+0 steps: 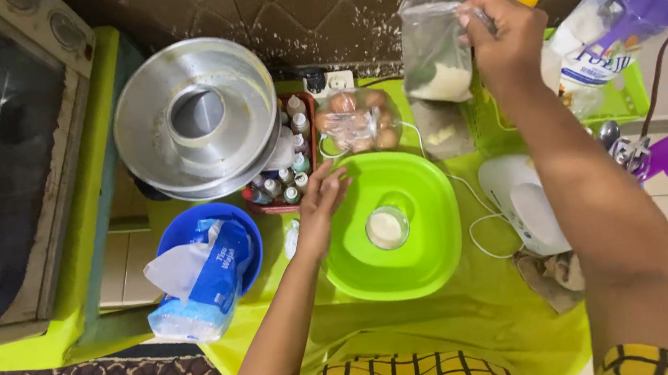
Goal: Measuring and pouring ingredients like flour and sugar into a bowl for baking.
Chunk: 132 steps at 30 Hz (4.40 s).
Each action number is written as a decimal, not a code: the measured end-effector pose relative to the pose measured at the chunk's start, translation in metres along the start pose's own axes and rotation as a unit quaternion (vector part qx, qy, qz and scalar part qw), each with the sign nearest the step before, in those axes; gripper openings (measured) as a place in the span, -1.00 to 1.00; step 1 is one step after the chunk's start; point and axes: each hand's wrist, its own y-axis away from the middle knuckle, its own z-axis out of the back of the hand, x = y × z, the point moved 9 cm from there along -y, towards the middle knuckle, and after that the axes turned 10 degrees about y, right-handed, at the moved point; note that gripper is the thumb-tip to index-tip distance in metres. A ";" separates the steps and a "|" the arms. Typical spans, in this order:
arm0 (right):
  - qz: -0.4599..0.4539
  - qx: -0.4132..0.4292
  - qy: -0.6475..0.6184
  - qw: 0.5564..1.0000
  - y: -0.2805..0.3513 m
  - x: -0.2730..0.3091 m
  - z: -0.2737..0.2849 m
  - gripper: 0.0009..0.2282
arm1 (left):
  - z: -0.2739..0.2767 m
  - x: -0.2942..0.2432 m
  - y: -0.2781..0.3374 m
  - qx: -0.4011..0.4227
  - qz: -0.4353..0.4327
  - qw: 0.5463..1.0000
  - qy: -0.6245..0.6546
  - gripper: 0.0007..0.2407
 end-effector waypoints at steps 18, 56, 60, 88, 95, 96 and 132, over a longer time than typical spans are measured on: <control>-0.134 0.022 0.204 0.969 0.054 -0.163 -0.149 -0.79 | -0.020 0.001 0.023 0.142 -0.048 0.931 -0.334 -0.20; -0.113 0.263 0.070 0.955 0.241 0.001 -0.065 -0.13 | -0.035 -0.059 0.066 0.003 -0.271 0.873 -0.406 -0.33; 0.109 0.294 0.364 0.877 0.232 0.012 -0.073 -0.14 | 0.019 -0.034 0.070 -0.066 -0.293 0.833 -0.465 -0.49; -0.178 0.156 -0.002 0.972 0.171 -0.045 -0.008 -0.18 | 0.099 0.043 0.046 -0.103 -0.055 0.891 -0.439 -0.55; -0.251 -0.015 -0.063 0.966 0.194 -0.107 -0.009 -0.17 | 0.101 0.041 0.049 -0.110 -0.026 0.914 -0.389 -0.51; -0.239 -0.015 -0.055 0.969 0.194 -0.105 -0.014 -0.19 | 0.098 0.038 0.054 -0.127 0.000 0.934 -0.333 -0.51; -0.166 -0.120 0.258 0.944 0.126 -0.154 -0.077 -0.74 | 0.125 0.039 0.046 -0.150 0.060 0.942 -0.294 -0.55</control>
